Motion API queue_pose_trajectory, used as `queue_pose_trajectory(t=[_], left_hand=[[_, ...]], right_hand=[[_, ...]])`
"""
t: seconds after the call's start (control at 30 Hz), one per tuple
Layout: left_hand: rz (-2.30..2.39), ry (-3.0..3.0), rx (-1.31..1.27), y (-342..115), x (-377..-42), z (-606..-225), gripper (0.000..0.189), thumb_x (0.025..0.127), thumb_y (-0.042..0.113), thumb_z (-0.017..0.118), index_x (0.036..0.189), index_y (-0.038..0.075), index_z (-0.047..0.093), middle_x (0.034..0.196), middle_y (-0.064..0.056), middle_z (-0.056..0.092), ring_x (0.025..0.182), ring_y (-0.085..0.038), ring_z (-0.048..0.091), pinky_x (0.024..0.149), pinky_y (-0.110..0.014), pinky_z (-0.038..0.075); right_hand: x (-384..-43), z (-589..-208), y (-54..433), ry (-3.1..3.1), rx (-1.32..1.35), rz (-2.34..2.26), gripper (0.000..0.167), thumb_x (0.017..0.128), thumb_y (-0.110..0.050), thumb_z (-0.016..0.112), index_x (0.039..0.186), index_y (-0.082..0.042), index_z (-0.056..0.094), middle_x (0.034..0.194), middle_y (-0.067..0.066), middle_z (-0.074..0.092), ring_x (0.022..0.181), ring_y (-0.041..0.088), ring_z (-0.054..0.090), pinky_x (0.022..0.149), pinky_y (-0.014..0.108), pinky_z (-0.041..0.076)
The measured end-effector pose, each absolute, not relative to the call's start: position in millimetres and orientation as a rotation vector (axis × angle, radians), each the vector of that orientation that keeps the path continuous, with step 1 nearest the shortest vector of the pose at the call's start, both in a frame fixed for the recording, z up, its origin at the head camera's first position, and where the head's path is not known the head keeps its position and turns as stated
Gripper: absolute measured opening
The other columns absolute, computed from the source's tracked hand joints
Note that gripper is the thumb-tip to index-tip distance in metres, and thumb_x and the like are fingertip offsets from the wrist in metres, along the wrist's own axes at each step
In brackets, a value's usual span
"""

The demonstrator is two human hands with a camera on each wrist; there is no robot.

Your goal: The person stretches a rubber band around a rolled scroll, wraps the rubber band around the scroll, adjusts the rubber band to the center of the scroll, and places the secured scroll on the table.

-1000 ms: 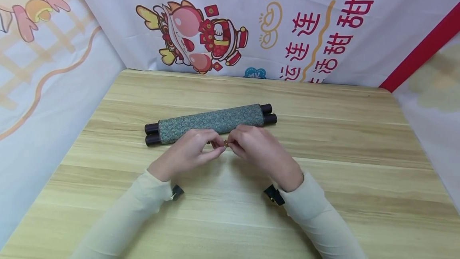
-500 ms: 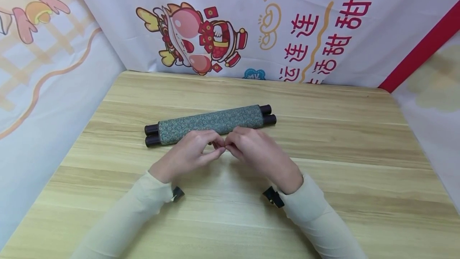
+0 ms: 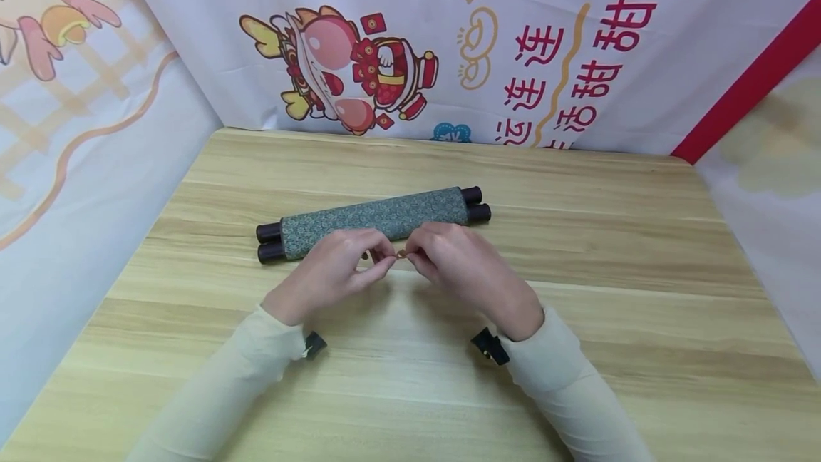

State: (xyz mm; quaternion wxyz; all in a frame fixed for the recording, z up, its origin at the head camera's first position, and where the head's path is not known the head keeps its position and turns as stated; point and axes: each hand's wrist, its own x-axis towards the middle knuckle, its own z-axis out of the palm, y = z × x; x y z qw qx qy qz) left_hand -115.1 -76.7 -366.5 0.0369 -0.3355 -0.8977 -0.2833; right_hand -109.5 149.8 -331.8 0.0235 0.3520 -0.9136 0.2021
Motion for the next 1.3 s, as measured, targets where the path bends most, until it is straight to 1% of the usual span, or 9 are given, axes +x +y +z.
queue_pose_trajectory(t=[0.2, 0.3, 0.5, 0.7, 0.8, 0.9, 1.07, 1.17, 1.3], left_hand=[[-0.799, -2.725, -0.982, -79, -115, -366, 0.008, 0.099, 0.019, 0.068, 0.095, 0.022, 0.075, 0.088, 0.011, 0.072, 0.08, -0.004, 0.065, 0.062, -0.022, 0.05], [-0.777, -2.723, -0.973, -79, -115, -366, 0.009, 0.098, 0.02, 0.068, 0.093, 0.024, 0.074, 0.087, 0.011, 0.071, 0.081, -0.005, 0.065, 0.062, -0.022, 0.049], [-0.76, -2.739, -0.967, -80, -116, -365, 0.011, 0.098, 0.021, 0.067, 0.088, 0.025, 0.071, 0.086, 0.012, 0.07, 0.08, -0.007, 0.064, 0.063, -0.022, 0.049], [-0.738, -2.782, -0.928, -83, -117, -365, 0.014, 0.096, 0.02, 0.068, 0.084, 0.025, 0.069, 0.082, 0.012, 0.068, 0.077, -0.008, 0.062, 0.061, -0.024, 0.048], [-0.806, -2.778, -0.927, -83, -117, -364, 0.01, 0.098, 0.021, 0.068, 0.089, 0.024, 0.073, 0.087, 0.011, 0.07, 0.081, -0.008, 0.064, 0.067, -0.026, 0.051], [-0.87, -2.754, -0.943, -83, -118, -363, 0.007, 0.099, 0.021, 0.069, 0.096, 0.021, 0.074, 0.091, 0.009, 0.072, 0.086, -0.008, 0.065, 0.074, -0.028, 0.054], [-0.946, -2.7, -1.0, -82, -118, -362, 0.006, 0.1, 0.018, 0.069, 0.102, 0.016, 0.074, 0.098, 0.005, 0.074, 0.094, -0.01, 0.067, 0.086, -0.03, 0.057], [-0.977, -2.663, -1.042, -81, -118, -361, 0.006, 0.099, 0.016, 0.07, 0.104, 0.013, 0.074, 0.1, 0.003, 0.075, 0.096, -0.012, 0.069, 0.088, -0.029, 0.058], [-0.972, -2.638, -1.072, -80, -115, -358, 0.005, 0.098, 0.015, 0.072, 0.102, 0.012, 0.073, 0.099, 0.001, 0.075, 0.094, -0.012, 0.068, 0.086, -0.027, 0.058]], right_hand=[[-114, -330, 154, -2.87, 1.052, 0.665, 0.004, 0.096, -0.009, 0.076, 0.098, -0.008, 0.078, 0.088, 0.0, 0.073, 0.078, 0.007, 0.064, 0.07, 0.022, 0.059], [-116, -330, 157, -2.879, 1.035, 0.699, 0.004, 0.097, -0.009, 0.074, 0.098, -0.007, 0.077, 0.088, 0.0, 0.073, 0.078, 0.007, 0.064, 0.07, 0.023, 0.059], [-121, -330, 163, -2.877, 1.016, 0.761, 0.005, 0.097, -0.009, 0.07, 0.097, -0.007, 0.075, 0.088, 0.0, 0.072, 0.08, 0.009, 0.065, 0.073, 0.033, 0.062], [-122, -327, 168, -2.932, 0.901, 0.753, 0.005, 0.098, -0.01, 0.069, 0.097, -0.008, 0.074, 0.09, 0.001, 0.071, 0.082, 0.013, 0.065, 0.074, 0.034, 0.062], [-122, -326, 169, -2.939, 0.908, 0.77, 0.005, 0.098, -0.01, 0.071, 0.099, -0.007, 0.074, 0.092, 0.002, 0.072, 0.084, 0.013, 0.066, 0.075, 0.036, 0.063], [-121, -325, 166, -2.916, 0.955, 0.764, 0.004, 0.097, -0.009, 0.072, 0.1, -0.008, 0.075, 0.092, 0.001, 0.073, 0.083, 0.012, 0.066, 0.075, 0.033, 0.062], [-117, -326, 162, -2.883, 1.032, 0.749, 0.004, 0.097, -0.007, 0.073, 0.1, -0.009, 0.075, 0.091, 0.001, 0.073, 0.082, 0.009, 0.066, 0.073, 0.03, 0.062], [-115, -326, 159, -2.873, 1.064, 0.738, 0.005, 0.096, -0.007, 0.074, 0.1, -0.009, 0.075, 0.091, 0.0, 0.073, 0.082, 0.008, 0.065, 0.073, 0.027, 0.062], [-112, -326, 156, -2.879, 1.076, 0.727, 0.004, 0.096, -0.007, 0.074, 0.1, -0.008, 0.075, 0.09, 0.0, 0.071, 0.081, 0.009, 0.064, 0.073, 0.027, 0.061]])
